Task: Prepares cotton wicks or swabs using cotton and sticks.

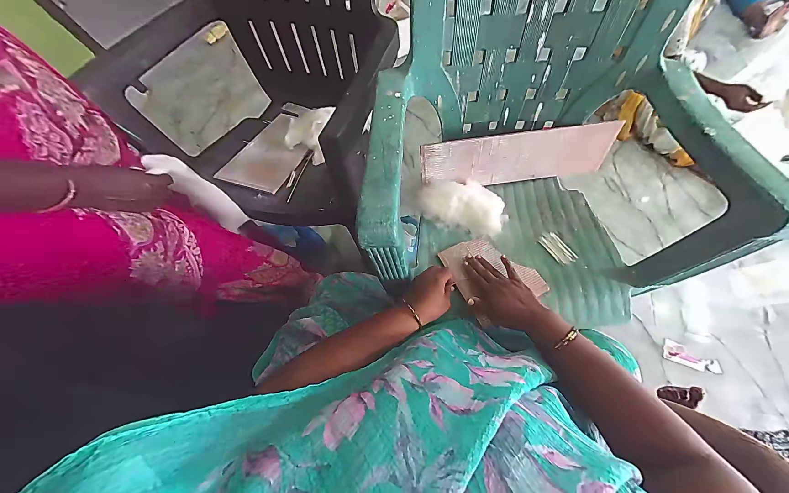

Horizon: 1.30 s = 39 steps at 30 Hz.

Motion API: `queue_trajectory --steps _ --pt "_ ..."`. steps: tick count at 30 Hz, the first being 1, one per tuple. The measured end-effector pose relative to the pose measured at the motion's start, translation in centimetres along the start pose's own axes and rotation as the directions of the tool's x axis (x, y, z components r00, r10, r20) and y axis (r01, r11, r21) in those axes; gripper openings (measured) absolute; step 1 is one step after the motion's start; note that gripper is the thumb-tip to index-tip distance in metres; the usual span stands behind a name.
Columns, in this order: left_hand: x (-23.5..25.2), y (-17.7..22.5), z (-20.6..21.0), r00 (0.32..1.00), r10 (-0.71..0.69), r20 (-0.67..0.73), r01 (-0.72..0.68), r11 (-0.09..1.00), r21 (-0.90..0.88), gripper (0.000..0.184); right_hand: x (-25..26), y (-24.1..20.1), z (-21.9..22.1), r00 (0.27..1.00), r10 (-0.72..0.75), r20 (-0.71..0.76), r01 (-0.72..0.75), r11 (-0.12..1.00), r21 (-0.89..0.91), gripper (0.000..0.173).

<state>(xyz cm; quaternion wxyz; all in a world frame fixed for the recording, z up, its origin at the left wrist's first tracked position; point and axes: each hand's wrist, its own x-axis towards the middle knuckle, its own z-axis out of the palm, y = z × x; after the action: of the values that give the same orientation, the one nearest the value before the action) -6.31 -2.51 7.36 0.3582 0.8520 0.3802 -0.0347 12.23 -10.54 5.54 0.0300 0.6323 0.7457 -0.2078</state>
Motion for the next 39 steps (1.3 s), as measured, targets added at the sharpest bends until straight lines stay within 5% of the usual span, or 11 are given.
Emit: queue_trajectory --steps 9,14,18,34,39 --pt "-1.2 1.1 0.8 0.988 0.066 0.137 -0.071 0.997 0.027 0.029 -7.1 -0.6 1.3 0.996 -0.090 -0.026 0.089 0.995 -0.055 0.061" --pt "-2.1 1.3 1.0 0.992 0.092 0.087 -0.094 0.996 0.010 0.029 -8.4 0.5 3.0 0.852 -0.135 -0.505 0.193 0.979 0.062 0.041" --pt "-2.8 1.7 0.9 0.990 0.126 0.065 -0.127 0.992 0.012 0.029 -8.0 0.1 3.4 0.710 -0.009 -0.704 0.074 0.995 0.062 0.023" --pt "-3.3 1.2 0.8 0.951 0.310 0.015 -0.310 0.951 -0.019 0.028 -7.3 -0.1 3.5 0.652 0.007 -0.758 -0.014 1.000 -0.003 0.018" --pt "-2.9 0.4 0.2 0.967 0.243 -0.079 -0.246 0.969 -0.037 0.028 -8.1 2.2 2.0 0.659 0.244 -0.711 -0.177 0.970 0.168 0.017"
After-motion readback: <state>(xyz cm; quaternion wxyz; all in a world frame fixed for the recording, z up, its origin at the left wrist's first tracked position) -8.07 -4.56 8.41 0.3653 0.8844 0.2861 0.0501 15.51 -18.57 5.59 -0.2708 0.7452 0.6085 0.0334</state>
